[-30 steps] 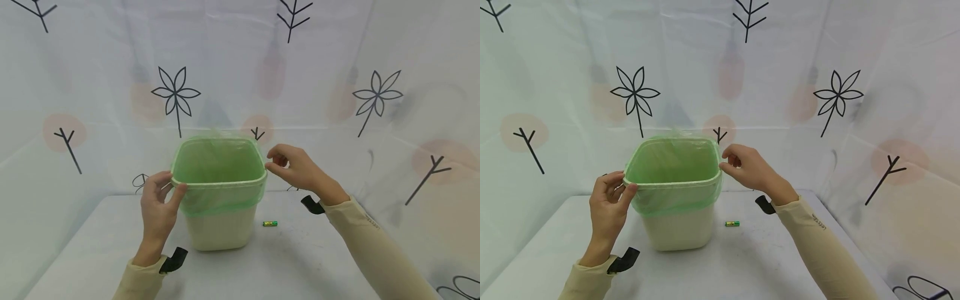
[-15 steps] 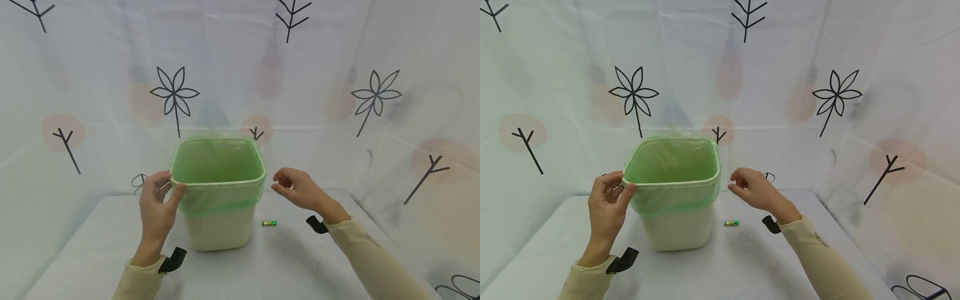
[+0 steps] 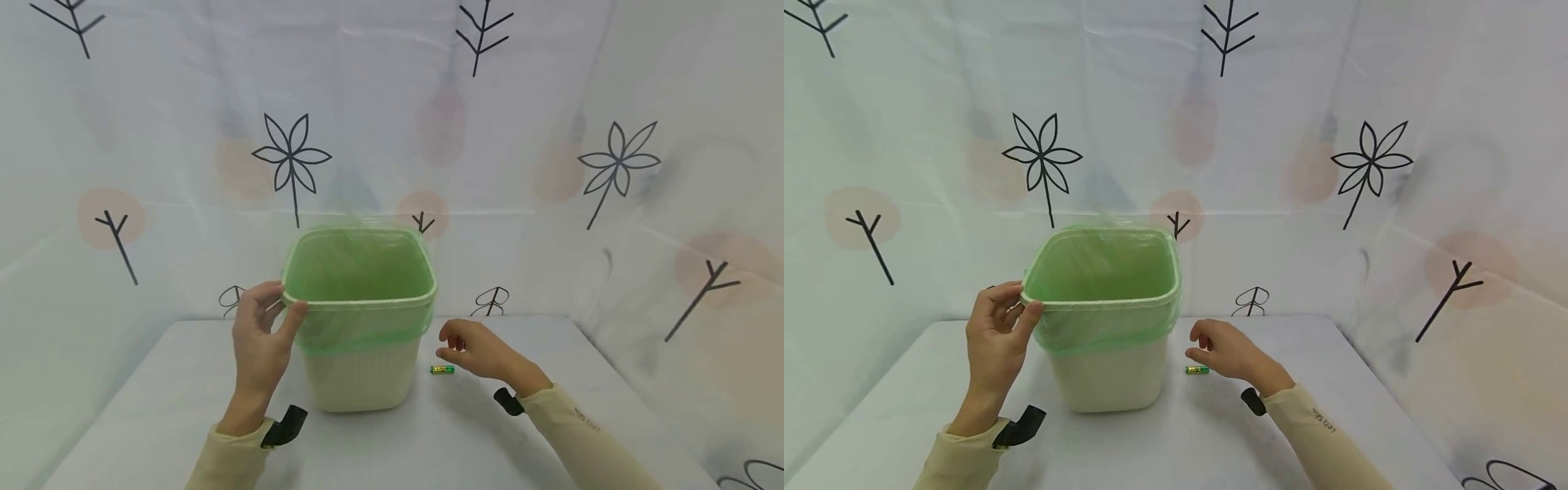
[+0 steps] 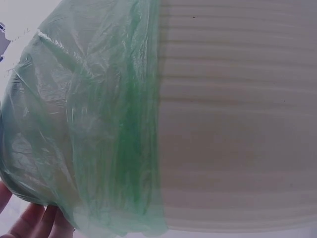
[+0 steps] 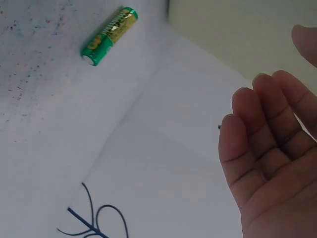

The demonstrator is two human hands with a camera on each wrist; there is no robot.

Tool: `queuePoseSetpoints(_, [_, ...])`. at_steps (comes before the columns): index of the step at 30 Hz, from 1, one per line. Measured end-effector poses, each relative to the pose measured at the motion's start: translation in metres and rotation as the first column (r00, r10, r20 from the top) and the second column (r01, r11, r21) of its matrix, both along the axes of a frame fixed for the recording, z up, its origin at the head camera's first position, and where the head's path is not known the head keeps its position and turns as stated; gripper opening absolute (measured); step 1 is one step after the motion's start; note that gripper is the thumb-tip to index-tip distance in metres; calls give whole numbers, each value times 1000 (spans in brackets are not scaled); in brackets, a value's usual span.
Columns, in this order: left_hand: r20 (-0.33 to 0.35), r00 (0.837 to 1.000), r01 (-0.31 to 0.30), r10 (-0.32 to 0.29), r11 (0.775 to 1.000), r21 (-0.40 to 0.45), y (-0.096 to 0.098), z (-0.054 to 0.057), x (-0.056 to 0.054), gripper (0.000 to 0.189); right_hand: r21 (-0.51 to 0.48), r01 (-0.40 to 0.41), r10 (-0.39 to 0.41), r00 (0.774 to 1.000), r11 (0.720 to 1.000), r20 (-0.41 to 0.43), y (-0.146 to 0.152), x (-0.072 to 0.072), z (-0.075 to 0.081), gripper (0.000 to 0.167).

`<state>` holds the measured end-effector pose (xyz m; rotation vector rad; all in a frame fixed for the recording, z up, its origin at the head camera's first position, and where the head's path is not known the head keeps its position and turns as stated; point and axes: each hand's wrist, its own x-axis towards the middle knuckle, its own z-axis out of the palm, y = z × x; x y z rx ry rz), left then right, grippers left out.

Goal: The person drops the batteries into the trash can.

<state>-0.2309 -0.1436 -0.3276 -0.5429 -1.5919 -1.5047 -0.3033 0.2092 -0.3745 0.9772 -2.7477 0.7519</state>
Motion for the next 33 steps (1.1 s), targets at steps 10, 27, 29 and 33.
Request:
queuePoseSetpoints(10, [13,1000,-3,3,1000,-5,1,-3,-1,42,33,-18,14,994,999,112,1,-11,-28,24])
queuePoseSetpoints(27, [-19,1000,-1,1,1000,0,-1,0,-1,42,158,22,-49,984,987,168,-1,-33,-51,35])
queuePoseSetpoints(29, [-14,1000,-7,7,1000,-3,0,0,0,42,164,12,-39,986,986,165,-1,-34,-53,34])
queuePoseSetpoints(33, [-10,1000,-14,14,1000,-3,1,1,-1,41,169,-15,-13,986,985,165,0,-36,-55,29])
